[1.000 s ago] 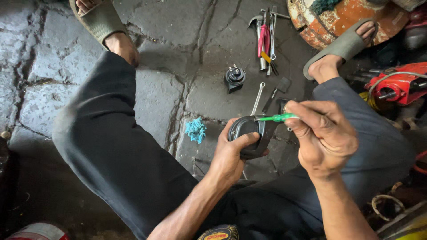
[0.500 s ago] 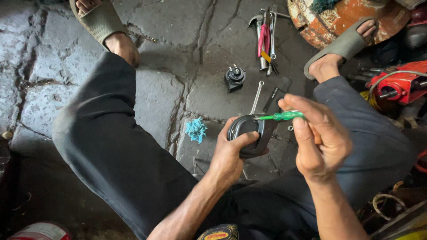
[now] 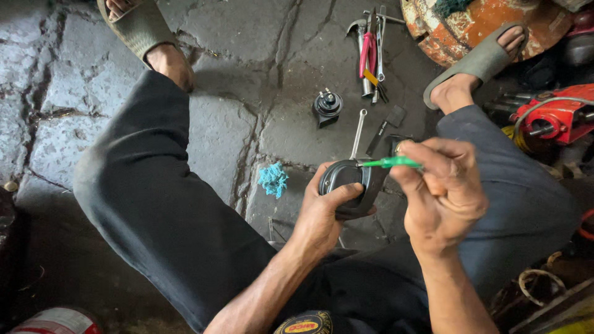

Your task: The person sits on the floor and uses a green screwdriver to tighten screws on a black cylindrical electrical component. They wipe the component with a blue cloth and continue adjusting the screws.

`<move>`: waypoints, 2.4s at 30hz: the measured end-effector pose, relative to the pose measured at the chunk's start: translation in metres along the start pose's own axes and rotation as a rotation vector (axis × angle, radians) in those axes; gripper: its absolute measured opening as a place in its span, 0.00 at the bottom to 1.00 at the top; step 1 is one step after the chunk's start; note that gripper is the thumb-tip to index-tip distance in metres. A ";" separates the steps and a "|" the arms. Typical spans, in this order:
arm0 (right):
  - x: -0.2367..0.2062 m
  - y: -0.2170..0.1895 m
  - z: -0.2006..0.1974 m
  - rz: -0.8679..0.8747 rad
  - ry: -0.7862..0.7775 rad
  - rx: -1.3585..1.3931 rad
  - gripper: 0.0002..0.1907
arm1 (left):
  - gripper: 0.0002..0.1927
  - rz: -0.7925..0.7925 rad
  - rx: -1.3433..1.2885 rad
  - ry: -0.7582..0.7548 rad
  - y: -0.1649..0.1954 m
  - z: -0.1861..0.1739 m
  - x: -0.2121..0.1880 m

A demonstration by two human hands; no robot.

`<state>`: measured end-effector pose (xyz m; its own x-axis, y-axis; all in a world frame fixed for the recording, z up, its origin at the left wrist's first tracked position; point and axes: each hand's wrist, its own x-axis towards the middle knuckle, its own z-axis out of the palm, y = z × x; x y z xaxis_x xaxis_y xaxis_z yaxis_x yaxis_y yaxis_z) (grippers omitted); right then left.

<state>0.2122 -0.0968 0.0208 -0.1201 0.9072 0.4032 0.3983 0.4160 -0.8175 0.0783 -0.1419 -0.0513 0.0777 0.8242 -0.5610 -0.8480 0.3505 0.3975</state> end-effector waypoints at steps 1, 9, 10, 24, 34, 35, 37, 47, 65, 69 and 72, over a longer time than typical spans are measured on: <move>0.000 0.000 0.001 -0.003 -0.003 0.028 0.13 | 0.17 -0.002 -0.005 -0.002 -0.001 0.000 0.000; 0.001 -0.008 0.000 -0.019 0.005 -0.014 0.14 | 0.18 -0.009 -0.013 -0.008 -0.001 0.000 0.001; 0.001 -0.008 0.003 -0.054 0.021 -0.081 0.13 | 0.18 -0.005 -0.011 -0.013 -0.001 0.001 0.000; 0.002 -0.007 0.006 -0.027 0.029 -0.069 0.16 | 0.18 -0.015 -0.001 -0.009 0.001 0.002 0.000; -0.005 0.008 0.001 0.080 0.043 -0.019 0.17 | 0.18 -0.017 -0.005 -0.011 0.000 0.001 0.000; -0.006 0.011 0.001 0.113 0.061 -0.030 0.17 | 0.18 -0.017 -0.008 -0.020 0.001 0.001 0.001; -0.007 0.014 -0.004 0.191 0.083 0.038 0.16 | 0.18 -0.009 0.007 -0.012 0.001 0.001 0.001; 0.001 0.006 -0.003 0.013 0.022 0.073 0.17 | 0.19 -0.012 0.025 -0.002 0.002 0.002 0.000; -0.002 0.008 -0.009 -0.051 -0.111 0.135 0.18 | 0.18 -0.018 0.031 -0.030 -0.003 -0.003 0.002; -0.003 0.011 -0.009 -0.028 -0.096 0.165 0.19 | 0.18 0.005 0.042 -0.037 -0.001 -0.003 0.003; -0.006 0.011 -0.013 0.061 -0.088 0.283 0.17 | 0.18 0.001 0.038 -0.046 0.000 -0.004 0.002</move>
<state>0.2286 -0.0982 0.0148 -0.1869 0.9279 0.3226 0.1397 0.3502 -0.9262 0.0760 -0.1419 -0.0554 0.1016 0.8440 -0.5267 -0.8278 0.3654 0.4258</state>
